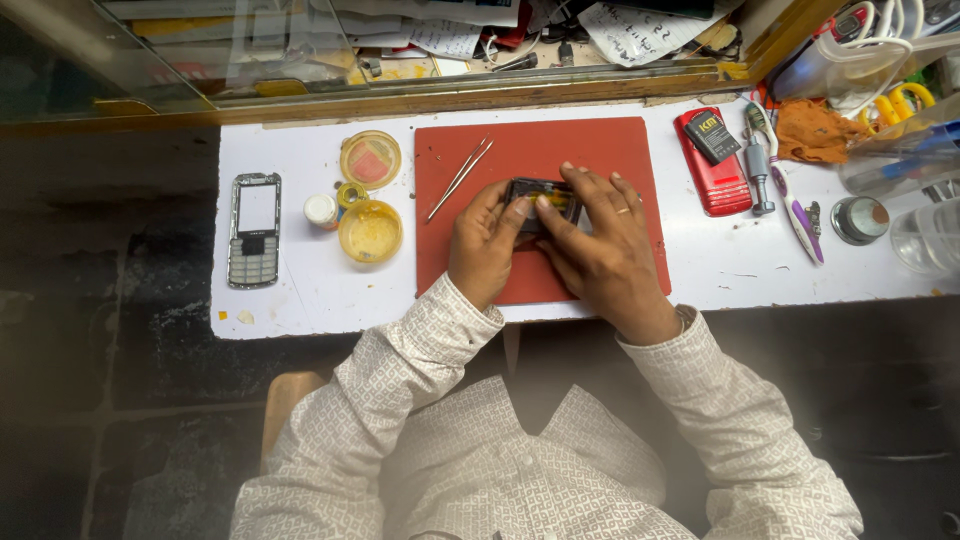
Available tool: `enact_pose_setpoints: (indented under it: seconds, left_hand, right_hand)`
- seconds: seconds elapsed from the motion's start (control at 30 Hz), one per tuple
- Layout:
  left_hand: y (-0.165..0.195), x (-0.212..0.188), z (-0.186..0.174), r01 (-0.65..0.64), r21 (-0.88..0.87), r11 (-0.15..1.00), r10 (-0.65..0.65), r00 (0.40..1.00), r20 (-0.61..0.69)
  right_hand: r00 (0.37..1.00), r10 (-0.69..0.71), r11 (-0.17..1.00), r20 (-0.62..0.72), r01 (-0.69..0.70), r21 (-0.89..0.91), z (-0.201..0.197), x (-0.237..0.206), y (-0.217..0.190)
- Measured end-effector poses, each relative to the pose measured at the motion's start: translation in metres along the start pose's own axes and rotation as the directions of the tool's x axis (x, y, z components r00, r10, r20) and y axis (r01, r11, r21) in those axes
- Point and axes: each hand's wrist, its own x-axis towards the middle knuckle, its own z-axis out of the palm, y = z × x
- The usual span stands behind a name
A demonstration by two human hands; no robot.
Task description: The person works on a disassembled feature phone at a repair bench, using a soldering iron on the internal board, then fitting the board into the housing, pressing components with tweezers, and snapping the covers and keypad back together before setting the reassembled phone down.
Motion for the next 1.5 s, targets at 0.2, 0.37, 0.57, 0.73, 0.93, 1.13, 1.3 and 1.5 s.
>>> enact_pose_setpoints:
  seconds: [0.2,0.37,0.57,0.73,0.93,1.13,1.3,1.5]
  left_hand:
    - [0.014,0.005,0.002,0.143,-0.064,0.988,-0.137,0.987,0.089]
    - [0.026,0.000,0.001,0.094,-0.023,0.995,-0.091,0.992,0.089]
    - [0.022,-0.002,0.002,-0.113,0.011,0.993,0.106,0.951,0.291]
    - [0.015,-0.003,0.002,-0.094,0.027,0.995,0.082,0.954,0.287]
    - [0.015,-0.003,0.000,-0.120,0.004,0.993,0.114,0.951,0.289]
    - [0.016,-0.007,0.000,-0.131,0.035,0.991,0.116,0.950,0.290]
    - [0.021,-0.006,0.004,-0.172,0.060,0.983,0.155,0.962,0.223]
    - [0.019,0.001,0.004,-0.007,-0.067,0.998,0.017,0.987,0.160]
  right_hand:
    - [0.996,0.069,0.977,0.062,-0.080,0.199,-0.009,0.001,0.018]
    - [0.988,0.112,0.934,0.105,-0.140,0.329,-0.025,0.005,0.022]
    - [0.940,0.150,0.857,0.306,-0.278,0.433,-0.047,0.011,0.019]
    - [0.962,0.068,0.913,0.264,-0.167,0.372,-0.059,0.013,0.017]
    - [0.980,0.030,0.968,0.194,-0.077,0.238,-0.059,0.011,0.012]
    - [0.983,0.000,0.972,0.185,-0.043,0.233,-0.060,0.010,0.013]
    - [0.998,-0.019,0.983,0.056,0.009,0.184,-0.048,0.009,0.013]
    - [0.986,-0.082,0.996,-0.145,0.077,-0.039,-0.022,0.003,0.009]
